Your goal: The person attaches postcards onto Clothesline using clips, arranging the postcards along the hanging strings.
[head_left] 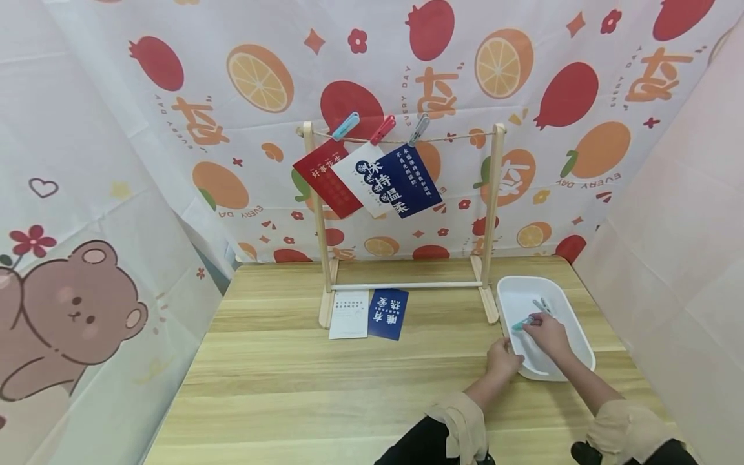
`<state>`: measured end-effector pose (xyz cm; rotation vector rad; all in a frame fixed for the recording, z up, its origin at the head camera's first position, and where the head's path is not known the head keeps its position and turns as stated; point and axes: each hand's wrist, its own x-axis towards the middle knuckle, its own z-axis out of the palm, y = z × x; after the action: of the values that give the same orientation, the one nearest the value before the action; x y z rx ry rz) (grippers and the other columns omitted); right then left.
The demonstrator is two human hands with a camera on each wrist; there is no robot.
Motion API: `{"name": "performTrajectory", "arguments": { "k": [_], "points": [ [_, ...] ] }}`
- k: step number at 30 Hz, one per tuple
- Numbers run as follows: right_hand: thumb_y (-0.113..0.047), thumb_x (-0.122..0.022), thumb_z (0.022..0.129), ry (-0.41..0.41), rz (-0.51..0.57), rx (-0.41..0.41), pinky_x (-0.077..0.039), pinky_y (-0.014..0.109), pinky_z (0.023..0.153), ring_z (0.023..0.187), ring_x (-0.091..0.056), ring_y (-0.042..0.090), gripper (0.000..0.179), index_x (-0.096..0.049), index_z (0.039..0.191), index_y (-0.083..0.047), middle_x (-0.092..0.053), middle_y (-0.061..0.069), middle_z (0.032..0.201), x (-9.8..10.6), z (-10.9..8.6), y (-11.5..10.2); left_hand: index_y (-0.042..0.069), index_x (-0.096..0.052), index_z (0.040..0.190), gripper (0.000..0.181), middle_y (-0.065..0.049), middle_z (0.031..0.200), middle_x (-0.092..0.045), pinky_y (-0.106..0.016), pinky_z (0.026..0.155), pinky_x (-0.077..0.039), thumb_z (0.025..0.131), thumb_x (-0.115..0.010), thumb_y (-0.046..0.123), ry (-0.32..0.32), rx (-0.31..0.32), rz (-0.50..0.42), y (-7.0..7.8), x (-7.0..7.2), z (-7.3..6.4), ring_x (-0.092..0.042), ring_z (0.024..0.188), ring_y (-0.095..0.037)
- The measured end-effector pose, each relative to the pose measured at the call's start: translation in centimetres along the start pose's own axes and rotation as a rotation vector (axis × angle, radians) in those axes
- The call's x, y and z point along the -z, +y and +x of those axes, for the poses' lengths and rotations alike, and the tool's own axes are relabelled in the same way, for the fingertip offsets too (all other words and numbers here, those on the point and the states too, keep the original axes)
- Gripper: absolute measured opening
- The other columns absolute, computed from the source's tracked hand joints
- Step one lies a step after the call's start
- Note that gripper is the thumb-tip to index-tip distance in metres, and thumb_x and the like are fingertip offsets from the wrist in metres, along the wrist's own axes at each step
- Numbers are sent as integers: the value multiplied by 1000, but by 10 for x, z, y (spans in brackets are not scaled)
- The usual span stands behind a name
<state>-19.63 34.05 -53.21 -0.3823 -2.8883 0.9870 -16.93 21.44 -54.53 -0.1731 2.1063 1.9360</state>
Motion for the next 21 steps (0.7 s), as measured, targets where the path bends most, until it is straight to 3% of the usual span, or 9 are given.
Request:
{"name": "performTrajectory", "arguments": {
  "k": [2,4,10,14,18,21],
  "points": [
    [-13,-60,84,11,51,-2,-48,47,74,88,-58,43,40,-52,109,18,-61,29,95,-2,-1,-2,-6,-57,109,41,-23,108,-58,-39,81,-50,70,-67,-13,-8,3,-11,-2,0,0,-56,99,-36],
    [-16,-60,87,18,75,-2,-48,47,74,90,-57,43,42,-52,111,17,-61,29,97,-3,-2,-4,-7,-56,111,42,-24,111,-57,-41,82,-49,71,-66,-14,-10,16,-60,-4,-1,1,-54,102,-37],
    [-24,-61,89,48,104,-30,-47,48,76,92,-56,43,48,-52,112,16,-60,29,98,-4,-3,-8,-9,-56,112,43,-21,108,-58,-29,65,-54,71,-66,-15,7,13,-147,-9,-3,1,-57,92,-30],
    [-24,-63,88,54,170,-75,-50,37,69,89,-59,40,46,-54,110,15,-61,29,99,-6,-4,-7,-9,-56,112,42,-20,108,-59,-28,65,-54,71,-66,-15,8,5,-157,-9,-3,1,-58,91,-29],
    [-19,-63,87,57,251,-70,-48,21,62,87,-62,34,40,-55,111,13,-60,28,103,-7,-4,-4,-9,-56,112,43,-22,108,-58,-29,65,-54,71,-66,-15,5,2,-159,-9,-3,0,-58,90,-29],
    [-16,-63,88,64,284,-58,-47,17,62,86,-62,33,38,-54,111,13,-61,28,102,-8,-3,-2,-9,-56,112,43,-25,110,-57,-30,66,-54,71,-65,-16,1,7,-161,-9,-3,0,-57,92,-30]
  ]
}}
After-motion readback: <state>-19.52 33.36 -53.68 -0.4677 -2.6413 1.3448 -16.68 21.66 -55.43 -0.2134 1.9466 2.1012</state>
